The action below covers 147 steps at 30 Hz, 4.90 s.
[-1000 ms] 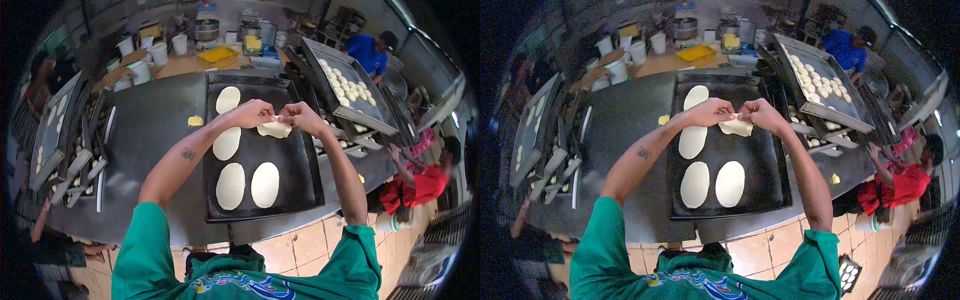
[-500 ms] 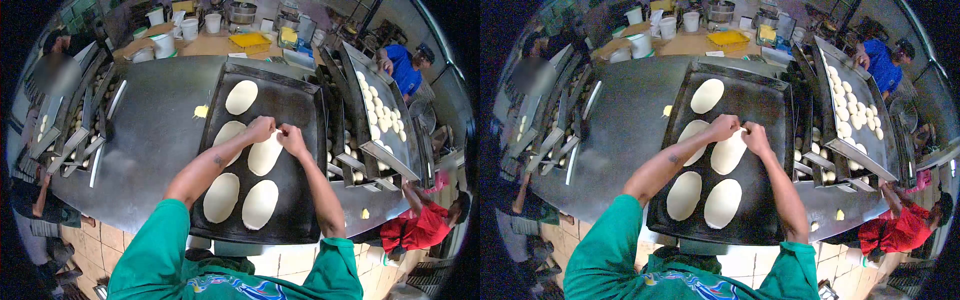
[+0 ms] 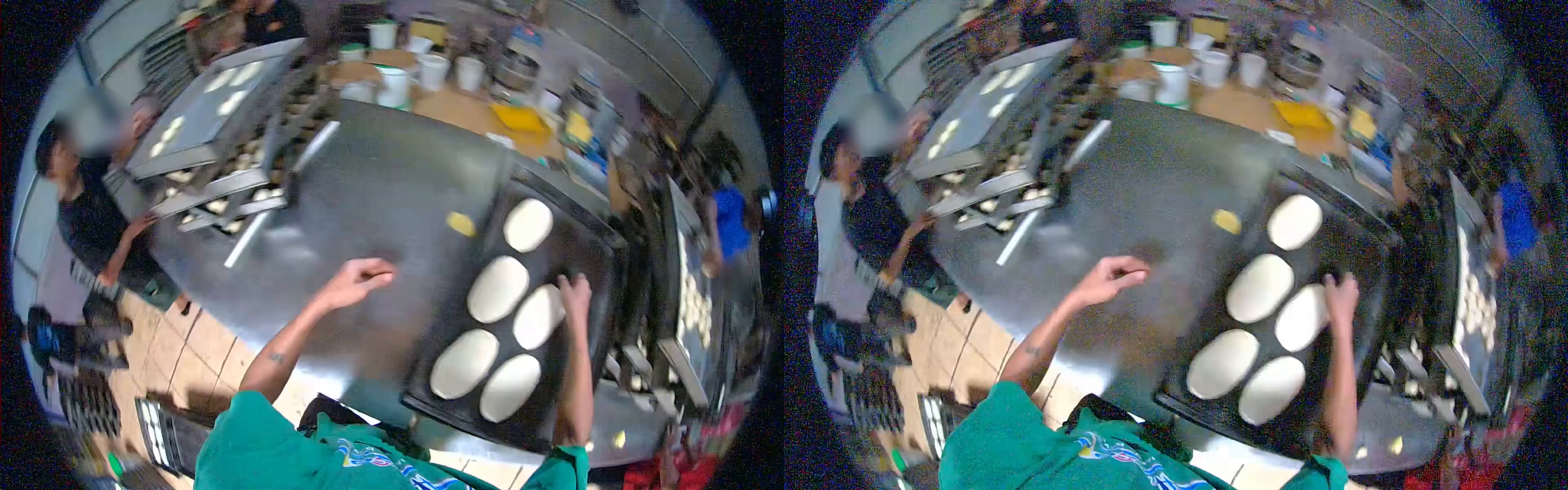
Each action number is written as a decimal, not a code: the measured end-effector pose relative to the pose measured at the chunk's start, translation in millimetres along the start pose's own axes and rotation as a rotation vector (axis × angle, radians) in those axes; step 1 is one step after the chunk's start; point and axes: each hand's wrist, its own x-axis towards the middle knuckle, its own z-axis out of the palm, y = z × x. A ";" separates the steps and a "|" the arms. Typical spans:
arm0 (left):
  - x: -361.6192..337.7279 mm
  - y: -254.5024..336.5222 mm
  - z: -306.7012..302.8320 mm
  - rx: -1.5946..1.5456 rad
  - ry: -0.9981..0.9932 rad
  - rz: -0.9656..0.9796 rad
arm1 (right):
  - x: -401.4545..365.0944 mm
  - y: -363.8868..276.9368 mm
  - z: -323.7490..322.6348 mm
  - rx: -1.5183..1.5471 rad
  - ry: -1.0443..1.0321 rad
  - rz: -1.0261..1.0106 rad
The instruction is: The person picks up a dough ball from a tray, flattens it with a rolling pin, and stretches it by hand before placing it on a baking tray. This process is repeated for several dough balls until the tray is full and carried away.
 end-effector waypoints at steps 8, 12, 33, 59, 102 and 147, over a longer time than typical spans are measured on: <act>-133.6 -219.7 -216.5 0.752 0.910 -0.451 | -47.1 -376.1 51.8 0.450 0.012 -0.630; -155.4 -268.8 -260.9 0.713 0.857 -0.301 | -104.9 -599.6 108.5 0.649 -0.135 -0.862; -208.8 -336.1 -261.2 0.581 0.680 -0.095 | -77.9 -849.9 284.7 -0.277 -0.235 -0.748; -42.7 -203.2 -135.8 0.177 -0.061 -0.373 | -250.5 -310.4 272.7 0.256 -0.593 -0.020; -177.9 -220.1 -137.7 0.734 0.004 0.239 | -377.7 -284.7 239.4 -0.193 -0.274 -0.340; -45.4 -214.9 -198.5 0.825 0.236 0.249 | -373.7 -302.0 259.5 0.161 0.045 -0.224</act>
